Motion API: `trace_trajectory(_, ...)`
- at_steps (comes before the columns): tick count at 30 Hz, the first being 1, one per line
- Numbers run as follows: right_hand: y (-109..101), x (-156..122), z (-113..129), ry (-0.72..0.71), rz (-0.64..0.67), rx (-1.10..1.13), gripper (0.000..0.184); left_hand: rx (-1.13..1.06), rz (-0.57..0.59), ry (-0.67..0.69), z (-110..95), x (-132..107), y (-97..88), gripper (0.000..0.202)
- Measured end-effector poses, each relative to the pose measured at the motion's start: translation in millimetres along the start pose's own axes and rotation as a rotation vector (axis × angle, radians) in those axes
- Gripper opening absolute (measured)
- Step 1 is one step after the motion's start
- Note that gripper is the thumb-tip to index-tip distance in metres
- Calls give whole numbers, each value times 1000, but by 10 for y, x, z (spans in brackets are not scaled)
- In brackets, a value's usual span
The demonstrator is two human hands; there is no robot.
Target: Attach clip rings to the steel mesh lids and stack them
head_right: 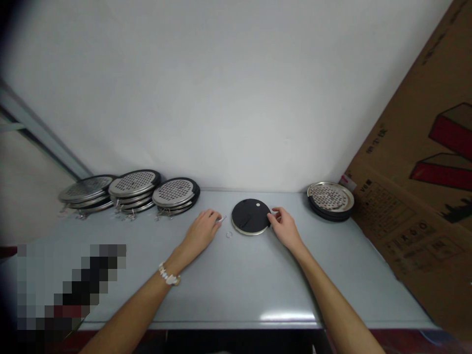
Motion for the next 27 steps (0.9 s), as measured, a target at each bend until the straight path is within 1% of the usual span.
trace_trajectory(4, 69, -103, 191, -192, -5, -153, 42, -110, 23, -18, 50, -17, 51, 13)
trace_trajectory(7, 99, -174, 279, -285, -39, -214, 38, -181, -26, -42, 65, -32, 36, 12)
trace_trajectory(10, 174, -260, 377, -392, -42, -283, 37, -201, -83, -14, -39, -26, -16, 15)
trace_trajectory(13, 301, -312, 409, -460, 24, -324, 44, -164, -56, 4, -152, -9, 2, 13)
trace_trajectory(16, 320, -265, 355, -460, 37, -316, 39, -170, -9, -11, -164, -1, 62, 6)
trace_trajectory(18, 260, -178, 270, -414, 6, -298, 35, -214, -1, -10, -144, -2, 90, 4)
trace_trajectory(21, 167, -60, 142, -353, -32, -283, 35, -288, -9, 5, -119, -14, 104, 5)
trace_trajectory(24, 136, -24, 104, -350, -38, -277, 39, -338, -26, 21, -134, -25, 71, 7)
trace_trajectory(27, 144, -64, 163, -363, -39, -266, 37, -398, -60, 2, -145, -17, -10, 9)
Point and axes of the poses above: each hand's wrist, its own x-axis towards the middle knuckle, its own y-axis out of the palm, z = x × y, the point moved 10 cm from there along x, towards the middle knuckle, and after that the axes turned 6 degrees about y, right-handed, at the moved point
